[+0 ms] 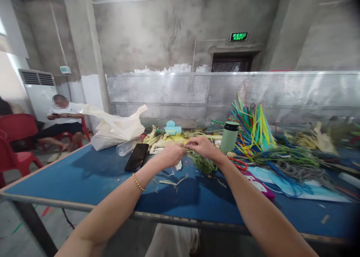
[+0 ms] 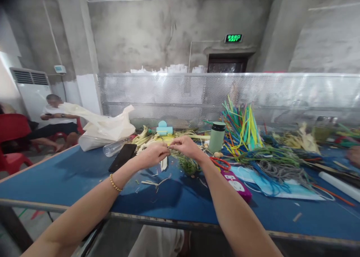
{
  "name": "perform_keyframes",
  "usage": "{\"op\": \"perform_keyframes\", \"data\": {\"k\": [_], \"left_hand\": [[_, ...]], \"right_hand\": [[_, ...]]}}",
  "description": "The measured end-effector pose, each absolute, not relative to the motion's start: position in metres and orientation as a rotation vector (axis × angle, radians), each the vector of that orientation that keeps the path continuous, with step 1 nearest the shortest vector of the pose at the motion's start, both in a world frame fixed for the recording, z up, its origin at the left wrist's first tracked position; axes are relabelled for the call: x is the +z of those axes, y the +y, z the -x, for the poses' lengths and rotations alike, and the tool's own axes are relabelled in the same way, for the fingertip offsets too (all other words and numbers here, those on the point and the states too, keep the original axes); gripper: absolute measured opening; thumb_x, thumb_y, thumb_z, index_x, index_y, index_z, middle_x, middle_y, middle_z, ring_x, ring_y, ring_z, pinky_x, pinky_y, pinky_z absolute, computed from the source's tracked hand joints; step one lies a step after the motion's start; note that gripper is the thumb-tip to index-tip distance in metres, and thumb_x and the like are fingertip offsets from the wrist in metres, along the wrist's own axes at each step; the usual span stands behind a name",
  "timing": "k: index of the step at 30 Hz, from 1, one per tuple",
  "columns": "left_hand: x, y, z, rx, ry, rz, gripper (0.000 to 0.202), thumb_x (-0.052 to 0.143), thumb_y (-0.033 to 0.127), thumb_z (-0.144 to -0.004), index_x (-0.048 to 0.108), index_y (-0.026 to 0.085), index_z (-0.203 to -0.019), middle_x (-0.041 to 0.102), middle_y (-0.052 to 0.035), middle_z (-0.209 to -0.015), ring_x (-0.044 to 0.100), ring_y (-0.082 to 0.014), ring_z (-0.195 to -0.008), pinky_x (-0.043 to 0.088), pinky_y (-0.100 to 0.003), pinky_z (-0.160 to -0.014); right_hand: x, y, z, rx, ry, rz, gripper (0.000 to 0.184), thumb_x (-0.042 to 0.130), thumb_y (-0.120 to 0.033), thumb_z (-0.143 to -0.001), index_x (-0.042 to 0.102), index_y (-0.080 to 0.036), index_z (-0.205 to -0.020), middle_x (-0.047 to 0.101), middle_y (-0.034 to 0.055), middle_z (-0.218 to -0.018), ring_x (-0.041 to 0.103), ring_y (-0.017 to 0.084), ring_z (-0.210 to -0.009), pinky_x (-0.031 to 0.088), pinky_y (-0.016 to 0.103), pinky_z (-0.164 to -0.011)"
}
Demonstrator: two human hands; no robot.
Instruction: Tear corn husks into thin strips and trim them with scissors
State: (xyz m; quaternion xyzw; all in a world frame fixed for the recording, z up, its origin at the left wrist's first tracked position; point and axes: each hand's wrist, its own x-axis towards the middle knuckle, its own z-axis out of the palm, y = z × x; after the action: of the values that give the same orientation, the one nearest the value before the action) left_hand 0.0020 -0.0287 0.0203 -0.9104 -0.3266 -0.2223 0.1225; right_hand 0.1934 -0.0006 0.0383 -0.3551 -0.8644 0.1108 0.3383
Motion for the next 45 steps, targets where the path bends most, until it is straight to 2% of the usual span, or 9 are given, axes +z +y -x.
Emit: {"op": "perform_keyframes", "data": {"k": [3, 5, 10, 14, 20, 28, 37, 41, 45], "left_hand": [[0.028, -0.034, 0.000, -1.119, -0.846, 2.875, 0.028, 0.046, 0.020, -0.089, 0.065, 0.014, -0.069, 0.057, -0.0022, -0.066, 0.051, -0.0120, -0.066, 0.040, -0.025, -0.068], [0.030, -0.034, 0.001, -1.525, -0.888, 2.930, 0.023, 0.050, 0.024, -0.087, 0.066, 0.014, -0.074, 0.056, -0.0006, -0.066, 0.047, -0.0102, -0.062, 0.038, -0.023, -0.063], [0.024, -0.026, -0.002, -2.102, -1.232, 2.671, 0.025, 0.051, 0.031, -0.083, 0.066, 0.012, -0.077, 0.050, 0.0022, -0.058, 0.039, -0.0091, -0.055, 0.030, -0.022, -0.053], [0.019, -0.024, -0.005, -2.028, -1.346, 2.455, 0.022, 0.050, 0.027, -0.082, 0.062, 0.014, -0.068, 0.051, 0.0022, -0.059, 0.043, -0.0102, -0.059, 0.032, -0.022, -0.057], [0.017, -0.026, -0.006, -1.858, -1.361, 2.349, 0.021, 0.049, 0.022, -0.081, 0.056, 0.015, -0.063, 0.049, 0.0024, -0.059, 0.042, -0.0109, -0.061, 0.030, -0.024, -0.060], [0.017, -0.025, -0.007, -1.616, -1.392, 2.267, 0.022, 0.048, 0.018, -0.082, 0.047, 0.017, -0.060, 0.046, 0.0020, -0.059, 0.041, -0.0120, -0.061, 0.028, -0.024, -0.060], [0.013, -0.018, 0.000, -0.882, -1.256, 2.410, 0.023, 0.042, 0.014, -0.087, 0.061, 0.014, -0.073, 0.062, -0.0094, -0.077, 0.056, -0.0173, -0.071, 0.038, -0.028, -0.066], [0.019, -0.024, 0.003, -0.669, -0.990, 2.835, 0.023, 0.047, 0.016, -0.085, 0.065, 0.014, -0.070, 0.064, -0.0074, -0.075, 0.056, -0.0156, -0.070, 0.040, -0.027, -0.067], [0.029, -0.030, 0.007, -1.060, -0.872, 3.254, 0.021, 0.052, 0.024, -0.084, 0.068, 0.015, -0.075, 0.060, -0.0015, -0.067, 0.050, -0.0101, -0.061, 0.037, -0.023, -0.061]], "right_hand": [[0.039, 0.002, -0.204, 0.724, -2.084, 0.852, 0.032, 0.068, -0.045, -0.072, 0.070, -0.013, -0.076, 0.048, -0.0042, -0.053, 0.033, 0.007, -0.048, 0.024, 0.023, -0.048], [0.039, 0.001, -0.204, 0.884, -1.965, 0.813, 0.035, 0.071, -0.048, -0.069, 0.068, -0.013, -0.076, 0.040, -0.0071, -0.048, 0.026, 0.006, -0.045, 0.019, 0.023, -0.046], [0.034, -0.007, -0.185, 0.887, -1.881, 0.792, 0.032, 0.070, -0.045, -0.071, 0.066, -0.014, -0.077, 0.038, -0.0074, -0.049, 0.025, 0.006, -0.045, 0.018, 0.023, -0.046], [0.034, -0.012, -0.174, 0.635, -1.960, 0.810, 0.026, 0.066, -0.039, -0.073, 0.064, -0.013, -0.070, 0.048, -0.0034, -0.057, 0.034, 0.008, -0.052, 0.025, 0.024, -0.051], [0.033, -0.015, -0.171, 0.425, -2.124, 0.814, 0.022, 0.058, -0.033, -0.080, 0.063, -0.014, -0.069, 0.036, -0.0058, -0.053, 0.030, 0.008, -0.051, 0.022, 0.024, -0.051], [0.037, -0.019, -0.171, 0.380, -2.180, 0.766, 0.020, 0.057, -0.030, -0.082, 0.066, -0.014, -0.074, 0.036, -0.0056, -0.054, 0.032, 0.009, -0.053, 0.027, 0.023, -0.053], [0.037, -0.014, -0.178, -0.289, -2.319, 0.908, 0.023, 0.051, -0.022, -0.087, 0.070, -0.015, -0.077, 0.064, 0.0056, -0.067, 0.052, 0.014, -0.063, 0.030, 0.026, -0.061], [0.040, -0.008, -0.191, 0.080, -2.371, 0.940, 0.018, 0.059, -0.025, -0.082, 0.073, -0.015, -0.077, 0.065, 0.0037, -0.067, 0.053, 0.013, -0.064, 0.032, 0.025, -0.061], [0.043, -0.003, -0.204, 0.674, -2.307, 0.860, 0.024, 0.065, -0.037, -0.078, 0.072, -0.014, -0.078, 0.058, -0.0005, -0.062, 0.043, 0.009, -0.055, 0.030, 0.023, -0.053]]}}
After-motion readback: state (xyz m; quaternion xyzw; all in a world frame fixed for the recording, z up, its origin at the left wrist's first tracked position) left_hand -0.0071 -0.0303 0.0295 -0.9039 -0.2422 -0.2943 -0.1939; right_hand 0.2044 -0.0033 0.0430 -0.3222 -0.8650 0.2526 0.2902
